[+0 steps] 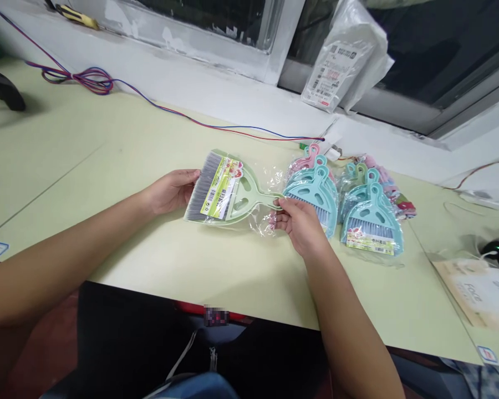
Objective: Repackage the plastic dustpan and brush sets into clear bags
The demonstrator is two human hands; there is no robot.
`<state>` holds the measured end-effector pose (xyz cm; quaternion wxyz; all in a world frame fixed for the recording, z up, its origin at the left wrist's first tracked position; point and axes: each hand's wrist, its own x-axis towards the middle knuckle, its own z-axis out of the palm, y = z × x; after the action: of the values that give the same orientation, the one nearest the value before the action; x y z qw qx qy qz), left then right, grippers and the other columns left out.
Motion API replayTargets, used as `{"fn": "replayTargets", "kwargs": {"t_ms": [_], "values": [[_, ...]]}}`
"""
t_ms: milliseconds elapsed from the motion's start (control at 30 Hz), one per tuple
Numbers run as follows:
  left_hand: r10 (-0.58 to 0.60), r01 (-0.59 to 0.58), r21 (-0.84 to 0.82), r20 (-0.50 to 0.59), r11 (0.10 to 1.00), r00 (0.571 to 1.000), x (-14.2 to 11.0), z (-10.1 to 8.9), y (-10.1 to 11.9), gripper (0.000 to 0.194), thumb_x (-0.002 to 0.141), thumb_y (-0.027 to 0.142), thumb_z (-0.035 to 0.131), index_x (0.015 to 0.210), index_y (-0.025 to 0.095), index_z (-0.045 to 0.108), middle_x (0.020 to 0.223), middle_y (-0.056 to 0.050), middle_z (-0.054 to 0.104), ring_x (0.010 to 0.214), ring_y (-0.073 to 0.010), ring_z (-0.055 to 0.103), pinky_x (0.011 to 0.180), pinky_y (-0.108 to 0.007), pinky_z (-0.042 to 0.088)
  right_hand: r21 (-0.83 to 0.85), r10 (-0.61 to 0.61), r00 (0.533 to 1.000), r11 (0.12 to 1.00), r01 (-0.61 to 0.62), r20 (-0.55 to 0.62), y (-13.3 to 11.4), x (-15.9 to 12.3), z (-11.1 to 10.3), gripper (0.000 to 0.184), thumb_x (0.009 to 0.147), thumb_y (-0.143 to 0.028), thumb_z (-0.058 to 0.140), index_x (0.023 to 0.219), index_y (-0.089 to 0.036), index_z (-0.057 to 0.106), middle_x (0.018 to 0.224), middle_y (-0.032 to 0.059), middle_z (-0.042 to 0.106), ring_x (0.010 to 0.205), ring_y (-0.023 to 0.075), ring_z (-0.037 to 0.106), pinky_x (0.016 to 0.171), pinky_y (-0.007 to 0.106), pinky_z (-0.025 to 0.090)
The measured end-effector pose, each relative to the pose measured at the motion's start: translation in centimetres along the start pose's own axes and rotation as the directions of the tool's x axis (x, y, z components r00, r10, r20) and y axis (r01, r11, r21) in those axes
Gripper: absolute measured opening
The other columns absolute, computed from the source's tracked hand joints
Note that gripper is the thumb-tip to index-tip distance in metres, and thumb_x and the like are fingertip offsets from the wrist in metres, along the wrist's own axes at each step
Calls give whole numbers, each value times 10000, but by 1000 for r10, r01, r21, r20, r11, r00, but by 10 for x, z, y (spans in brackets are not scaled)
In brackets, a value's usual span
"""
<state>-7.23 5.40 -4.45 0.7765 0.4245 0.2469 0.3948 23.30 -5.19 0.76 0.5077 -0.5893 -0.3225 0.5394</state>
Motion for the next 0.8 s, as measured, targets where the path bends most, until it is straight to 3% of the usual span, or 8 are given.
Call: {"fn": "replayTargets", "kwargs": {"t_ms": [233, 400, 800], "values": [[-22, 21, -30, -25, 999, 999, -1, 2, 0, 226, 981, 296, 747, 1068, 103, 826, 1006, -147, 811, 897, -239, 766, 835, -325, 625, -7, 24, 1000, 1000, -24, 3, 1, -1, -1, 115, 908, -219, 746, 826, -141, 730, 668, 60, 711, 544, 134, 654, 499, 215, 590], [-16, 17, 9, -127, 1000, 992, -2, 6, 0, 212, 972, 253, 757, 1042, 67, 833, 964, -154, 799, 841, -209, 747, 818, -304, 616, -5, 15, 999, 1000, -15, 52, 2, 0, -3, 110, 920, -220, 752, 861, -128, 743, 666, 64, 711, 561, 144, 676, 517, 226, 609], [25, -13, 74, -161, 997, 987, -6, 15, 9, 288, 813, 313, 951, 976, 110, 828, 897, -102, 778, 763, -163, 696, 751, -281, 599, -6, -8, 1000, 1000, 8, 6, 2, 2, -5, 141, 916, -249, 782, 862, -131, 728, 676, 70, 721, 567, 144, 678, 531, 234, 616]]}}
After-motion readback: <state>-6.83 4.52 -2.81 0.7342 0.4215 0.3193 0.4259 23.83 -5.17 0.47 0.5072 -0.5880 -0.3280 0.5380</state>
